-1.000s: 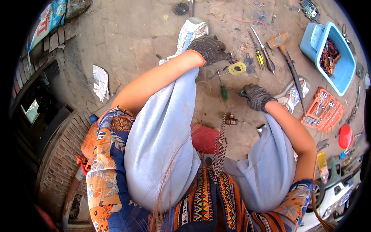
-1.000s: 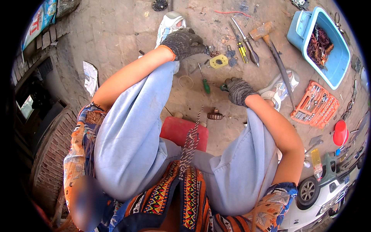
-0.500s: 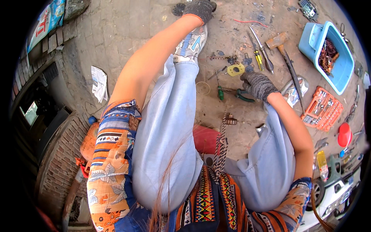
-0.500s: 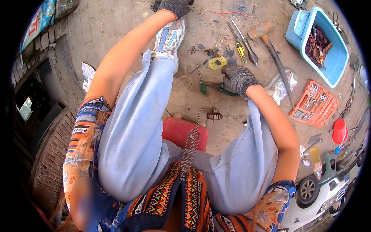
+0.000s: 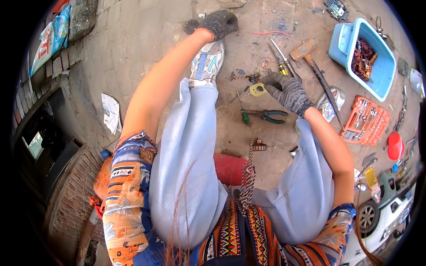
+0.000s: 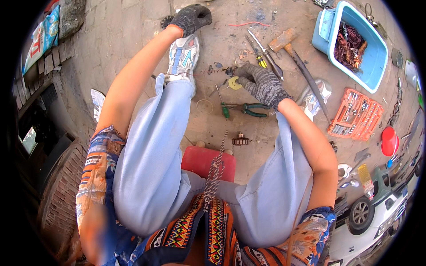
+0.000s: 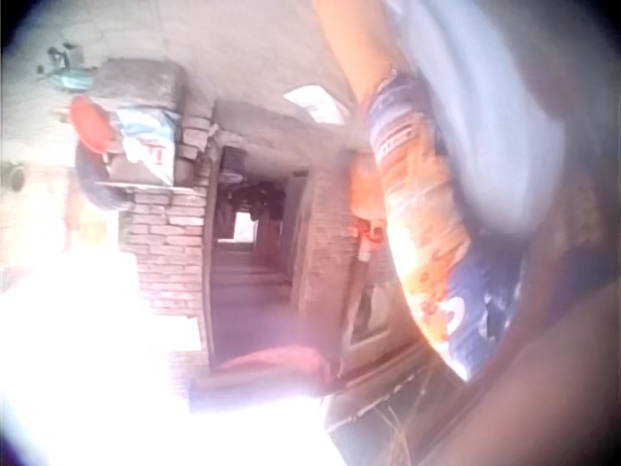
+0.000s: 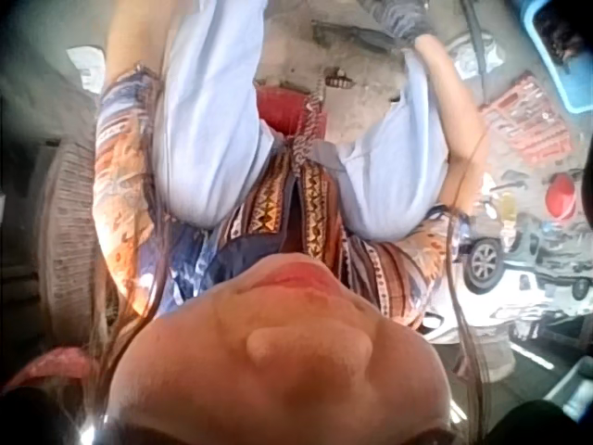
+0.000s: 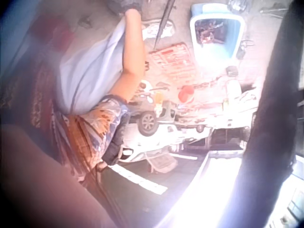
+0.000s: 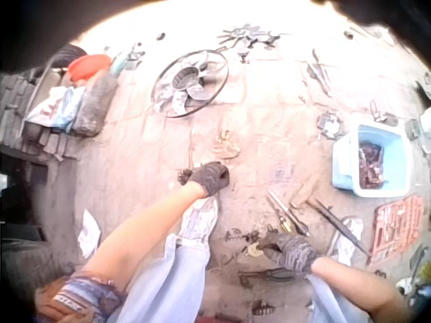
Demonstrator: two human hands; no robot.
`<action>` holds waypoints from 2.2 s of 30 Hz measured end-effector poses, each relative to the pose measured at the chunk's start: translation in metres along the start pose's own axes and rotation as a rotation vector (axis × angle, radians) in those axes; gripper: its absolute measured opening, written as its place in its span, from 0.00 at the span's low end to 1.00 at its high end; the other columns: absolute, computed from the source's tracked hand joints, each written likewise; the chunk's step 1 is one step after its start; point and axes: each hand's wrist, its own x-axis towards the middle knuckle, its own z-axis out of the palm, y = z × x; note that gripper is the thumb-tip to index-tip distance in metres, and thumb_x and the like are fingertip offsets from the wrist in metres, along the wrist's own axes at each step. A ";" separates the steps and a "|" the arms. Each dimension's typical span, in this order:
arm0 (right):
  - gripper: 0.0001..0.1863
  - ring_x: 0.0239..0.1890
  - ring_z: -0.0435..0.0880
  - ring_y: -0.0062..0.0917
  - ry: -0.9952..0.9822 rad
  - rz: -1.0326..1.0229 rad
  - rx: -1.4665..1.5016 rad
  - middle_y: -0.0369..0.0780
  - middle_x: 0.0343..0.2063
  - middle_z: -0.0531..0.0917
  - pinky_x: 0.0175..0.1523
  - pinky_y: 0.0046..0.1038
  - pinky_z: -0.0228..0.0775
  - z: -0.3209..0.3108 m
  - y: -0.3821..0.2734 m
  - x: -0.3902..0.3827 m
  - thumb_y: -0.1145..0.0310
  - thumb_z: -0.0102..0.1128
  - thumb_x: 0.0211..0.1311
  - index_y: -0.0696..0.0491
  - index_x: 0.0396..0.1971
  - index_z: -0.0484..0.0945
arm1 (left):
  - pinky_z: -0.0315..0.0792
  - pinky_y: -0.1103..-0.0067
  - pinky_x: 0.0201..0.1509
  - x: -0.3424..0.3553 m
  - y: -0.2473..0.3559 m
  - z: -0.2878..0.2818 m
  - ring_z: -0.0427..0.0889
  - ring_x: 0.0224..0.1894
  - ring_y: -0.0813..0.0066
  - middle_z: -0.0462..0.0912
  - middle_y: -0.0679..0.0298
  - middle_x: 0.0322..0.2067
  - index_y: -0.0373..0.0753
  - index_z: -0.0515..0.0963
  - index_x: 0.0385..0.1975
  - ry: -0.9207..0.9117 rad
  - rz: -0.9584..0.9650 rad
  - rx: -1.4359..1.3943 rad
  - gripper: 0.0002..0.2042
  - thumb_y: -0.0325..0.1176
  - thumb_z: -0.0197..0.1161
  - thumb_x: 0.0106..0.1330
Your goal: The person sits on the ground and uses pliers and a screwdriver to disassemble and manipulate small metal lock components. They remove parts from the lock body, place them on the ground, and occasionally pick them up to continue working.
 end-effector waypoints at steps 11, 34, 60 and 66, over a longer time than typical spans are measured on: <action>0.11 0.39 0.79 0.17 0.403 -0.177 0.532 0.36 0.37 0.82 0.47 0.20 0.72 -0.031 -0.064 -0.010 0.71 0.60 0.60 0.56 0.42 0.79 | 0.76 0.84 0.36 -0.084 0.141 -0.043 0.80 0.36 0.81 0.81 0.65 0.36 0.38 0.75 0.46 -0.515 -0.374 -1.614 0.12 0.33 0.60 0.64; 0.13 0.35 0.79 0.15 0.281 -0.199 0.564 0.35 0.35 0.83 0.36 0.18 0.73 -0.034 -0.067 -0.020 0.68 0.61 0.60 0.54 0.44 0.78 | 0.68 0.87 0.24 -0.094 0.144 -0.042 0.74 0.25 0.84 0.79 0.66 0.27 0.38 0.78 0.37 -0.502 -0.359 -1.612 0.10 0.36 0.63 0.61; 0.15 0.32 0.76 0.16 0.378 0.001 0.682 0.35 0.31 0.80 0.39 0.20 0.70 -0.047 -0.069 -0.031 0.65 0.56 0.63 0.58 0.45 0.77 | 0.77 0.81 0.44 -0.096 0.144 -0.036 0.82 0.40 0.75 0.81 0.61 0.42 0.36 0.72 0.53 -0.117 -0.052 -1.291 0.18 0.30 0.60 0.63; 0.14 0.35 0.78 0.17 0.161 0.053 0.577 0.36 0.33 0.81 0.42 0.20 0.71 -0.053 -0.071 -0.033 0.65 0.56 0.63 0.58 0.43 0.77 | 0.77 0.83 0.35 -0.094 0.149 -0.051 0.83 0.39 0.76 0.82 0.62 0.42 0.36 0.76 0.47 -0.245 -0.241 -1.334 0.15 0.33 0.61 0.63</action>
